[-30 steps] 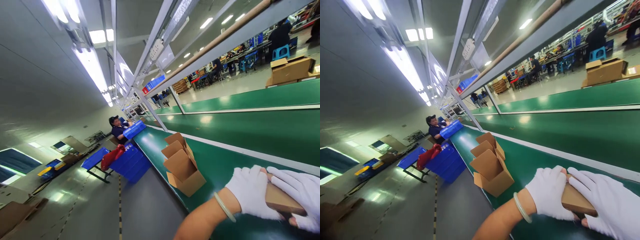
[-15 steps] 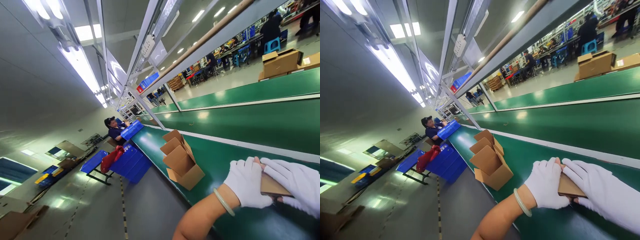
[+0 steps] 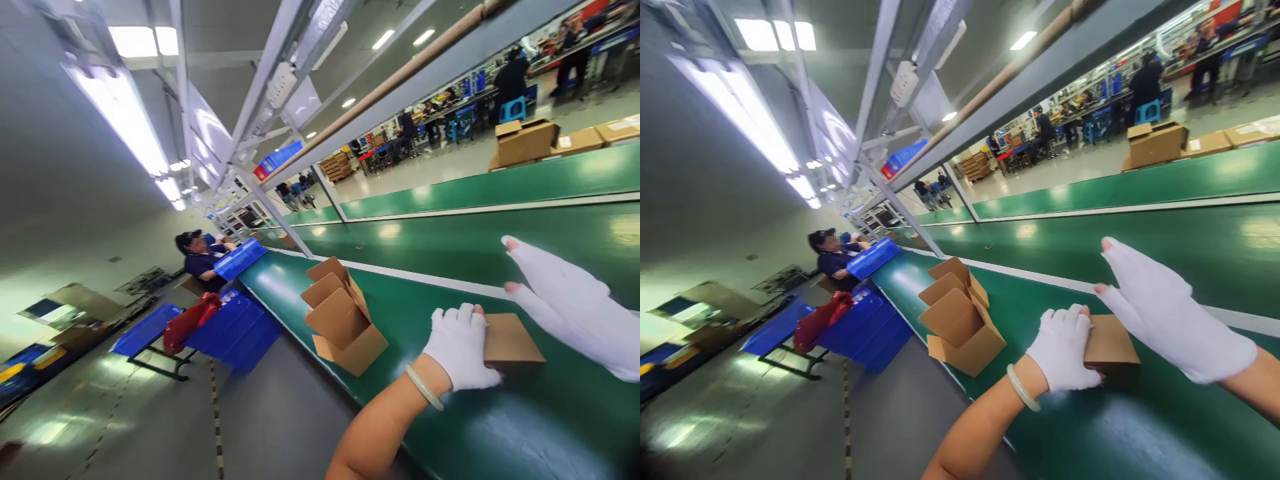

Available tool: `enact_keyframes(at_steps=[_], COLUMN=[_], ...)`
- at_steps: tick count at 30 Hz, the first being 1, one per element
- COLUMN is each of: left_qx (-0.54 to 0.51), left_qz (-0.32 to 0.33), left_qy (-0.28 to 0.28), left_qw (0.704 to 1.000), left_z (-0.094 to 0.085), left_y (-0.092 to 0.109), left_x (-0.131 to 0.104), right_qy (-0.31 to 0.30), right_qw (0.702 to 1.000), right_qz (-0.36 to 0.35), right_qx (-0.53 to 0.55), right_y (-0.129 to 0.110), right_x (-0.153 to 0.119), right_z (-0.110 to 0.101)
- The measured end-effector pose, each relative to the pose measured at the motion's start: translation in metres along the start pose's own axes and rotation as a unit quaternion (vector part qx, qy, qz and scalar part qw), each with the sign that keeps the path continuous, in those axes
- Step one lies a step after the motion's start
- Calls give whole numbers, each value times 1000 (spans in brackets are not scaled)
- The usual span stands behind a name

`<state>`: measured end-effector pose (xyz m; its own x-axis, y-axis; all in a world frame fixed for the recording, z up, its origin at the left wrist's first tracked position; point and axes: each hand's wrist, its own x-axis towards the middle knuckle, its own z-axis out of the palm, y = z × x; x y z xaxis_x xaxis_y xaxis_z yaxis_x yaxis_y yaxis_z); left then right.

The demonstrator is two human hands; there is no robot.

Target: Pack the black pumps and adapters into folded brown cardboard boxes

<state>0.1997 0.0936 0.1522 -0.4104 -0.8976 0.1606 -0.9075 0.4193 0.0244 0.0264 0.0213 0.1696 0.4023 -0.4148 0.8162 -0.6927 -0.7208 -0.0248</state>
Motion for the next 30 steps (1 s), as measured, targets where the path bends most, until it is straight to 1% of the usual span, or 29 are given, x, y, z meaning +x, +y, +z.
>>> enact_keyframes(at_steps=[2, 3, 4, 6, 7, 8, 9, 11, 13, 14, 15, 17, 18, 20, 21, 23, 26, 28, 30], left_qx=[-10, -18, -26, -41, -45, -44, -40, -26, -11, -5, -1, 7, 13, 31, 41, 58, 82, 101, 119], left_qz=[-7, -12, -17, -25, -28, -28, -28, -27, -28, -27, -24, -8, 3, 23, 31, 45, 65, 81, 102], left_qy=[-2, -5, -6, -5, -7, -11, -16, -29, -43, -52, -62, -78, -84, -90, -91, -93, -97, -94, -98], left_qw=[1000, 1000, 999, 999, 999, 999, 999, 999, 999, 998, 998, 997, 996, 995, 994, 993, 990, 987, 983], left_z=[0, 0, 0, 1, 1, 2, 3, 5, 6, 6, 7, 8, 10, 15, 18, 24, 27, 27, 27], left_y=[0, -1, -1, -1, -2, -2, -3, -4, -8, -10, -12, -18, -21, -27, -29, -32, -29, -23, -20], left_x=[2, 3, 4, 6, 7, 7, 8, 9, 13, 18, 24, 45, 59, 95, 117, 163, 225, 252, 268], right_qy=[-13, -54, -104, -169, -185, -182, -165, -101, -45, -32, -31, -57, -87, -145, -166, -187, -205, -220, -232], right_qw=[1000, 998, 993, 983, 979, 979, 982, 987, 987, 985, 982, 978, 975, 969, 967, 963, 956, 949, 940], right_qz=[17, 22, 41, 67, 80, 87, 93, 116, 151, 171, 185, 197, 194, 181, 177, 178, 203, 223, 248], right_qx=[-21, -23, -27, -21, -19, -7, 10, 41, 41, 24, 1, -51, -69, -83, -82, -76, -55, -32, -20], right_y=[-9, -15, -22, -32, -34, -34, -30, -15, 6, 17, 26, 39, 42, 42, 40, 35, 29, 26, 29], right_x=[7, 6, 4, -4, -8, -12, -16, -31, -58, -78, -99, -144, -163, -191, -198, -200, -190, -183, -177], right_z=[8, 15, 23, 40, 47, 53, 57, 59, 55, 51, 46, 34, 27, 15, 10, 4, 1, 2, 2])
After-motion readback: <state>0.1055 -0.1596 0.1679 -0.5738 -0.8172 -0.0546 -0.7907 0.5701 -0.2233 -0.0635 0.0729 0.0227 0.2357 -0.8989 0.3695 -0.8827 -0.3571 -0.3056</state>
